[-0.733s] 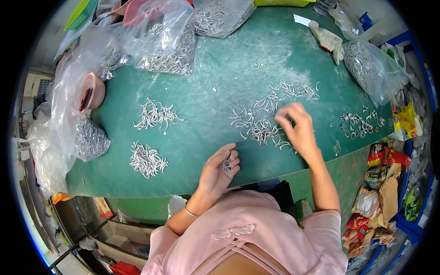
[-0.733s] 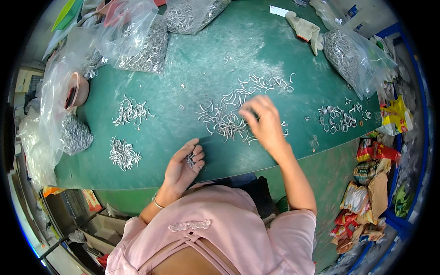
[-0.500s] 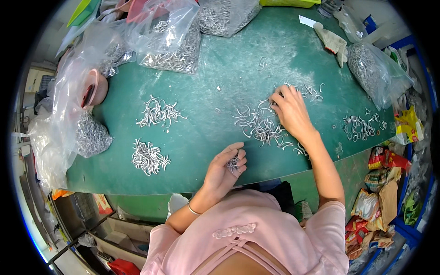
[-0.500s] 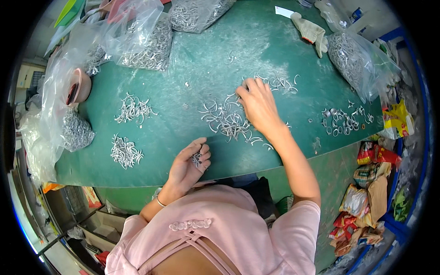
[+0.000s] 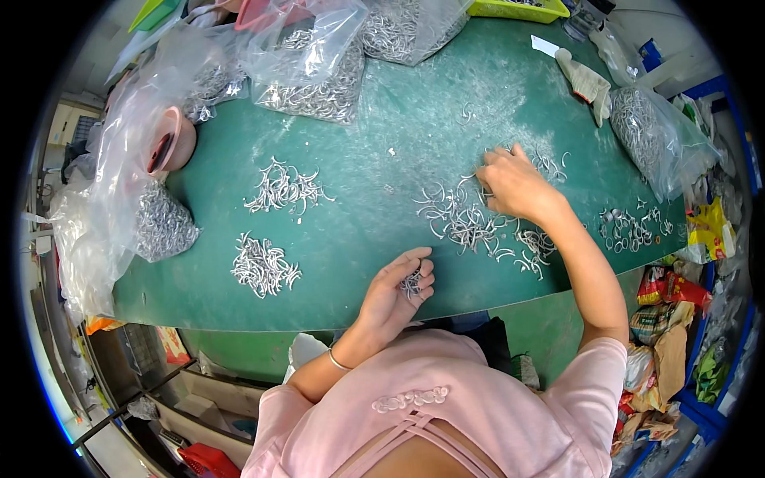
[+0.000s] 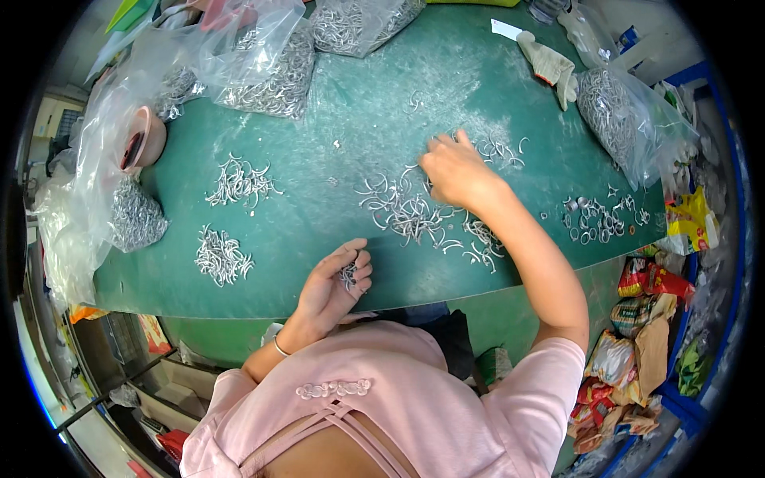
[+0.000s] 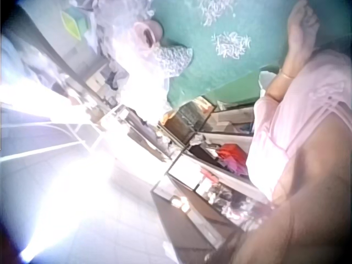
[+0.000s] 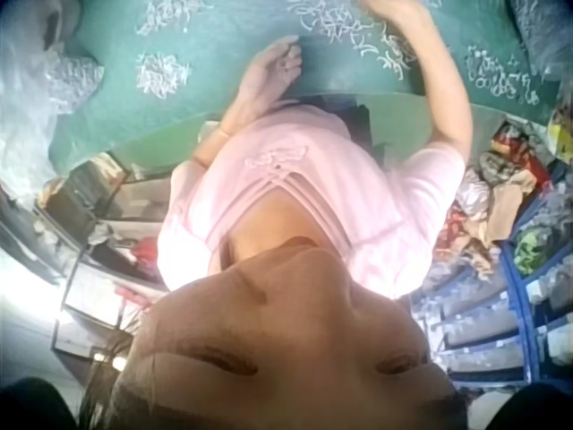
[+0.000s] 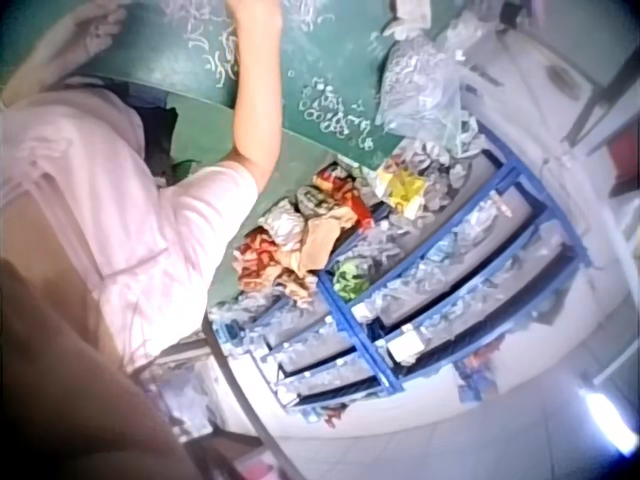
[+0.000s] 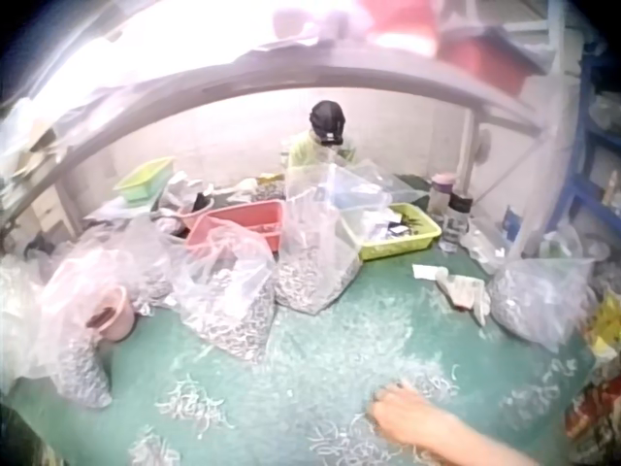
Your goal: The person sorts small silver metal hooks on a green table, picking them up and placing them into piles. The person also gathers the sorted hooks and places them into a clear plastic bag.
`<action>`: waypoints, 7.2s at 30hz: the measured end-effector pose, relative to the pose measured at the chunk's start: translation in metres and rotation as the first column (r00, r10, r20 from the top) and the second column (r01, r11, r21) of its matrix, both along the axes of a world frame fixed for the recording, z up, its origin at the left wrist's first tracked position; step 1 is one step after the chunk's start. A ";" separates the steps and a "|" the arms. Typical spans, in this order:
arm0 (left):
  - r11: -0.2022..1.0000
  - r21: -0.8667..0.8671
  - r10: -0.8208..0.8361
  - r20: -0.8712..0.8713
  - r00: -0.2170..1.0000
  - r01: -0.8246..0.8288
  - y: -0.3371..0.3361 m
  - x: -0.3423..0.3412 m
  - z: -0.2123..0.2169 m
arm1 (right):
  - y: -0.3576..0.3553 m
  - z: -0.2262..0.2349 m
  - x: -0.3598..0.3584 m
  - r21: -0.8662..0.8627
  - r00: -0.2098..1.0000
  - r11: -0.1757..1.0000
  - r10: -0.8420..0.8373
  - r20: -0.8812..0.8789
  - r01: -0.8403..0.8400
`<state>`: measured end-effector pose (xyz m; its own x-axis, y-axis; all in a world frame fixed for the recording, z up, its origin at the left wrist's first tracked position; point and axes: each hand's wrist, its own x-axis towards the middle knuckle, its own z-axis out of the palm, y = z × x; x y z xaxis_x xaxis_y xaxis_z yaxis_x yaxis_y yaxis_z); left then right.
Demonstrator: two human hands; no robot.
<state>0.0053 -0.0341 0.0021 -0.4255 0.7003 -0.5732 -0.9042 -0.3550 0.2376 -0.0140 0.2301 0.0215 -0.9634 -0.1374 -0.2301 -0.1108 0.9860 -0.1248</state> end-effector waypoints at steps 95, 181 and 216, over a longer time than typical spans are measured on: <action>0.978 0.024 -0.207 0.073 0.976 0.206 0.023 0.006 0.000 | -0.023 -0.015 0.082 -0.458 0.936 0.877 -0.271 -0.223 0.145; 0.943 0.033 -0.333 0.041 0.942 0.331 0.031 0.005 0.005 | 0.018 -0.029 0.059 -0.394 0.657 0.782 -0.621 -0.427 0.483; 0.980 -0.015 -0.195 0.090 0.977 0.197 0.027 0.008 -0.001 | -0.045 0.008 0.066 -0.678 0.907 0.716 -0.381 -0.182 0.165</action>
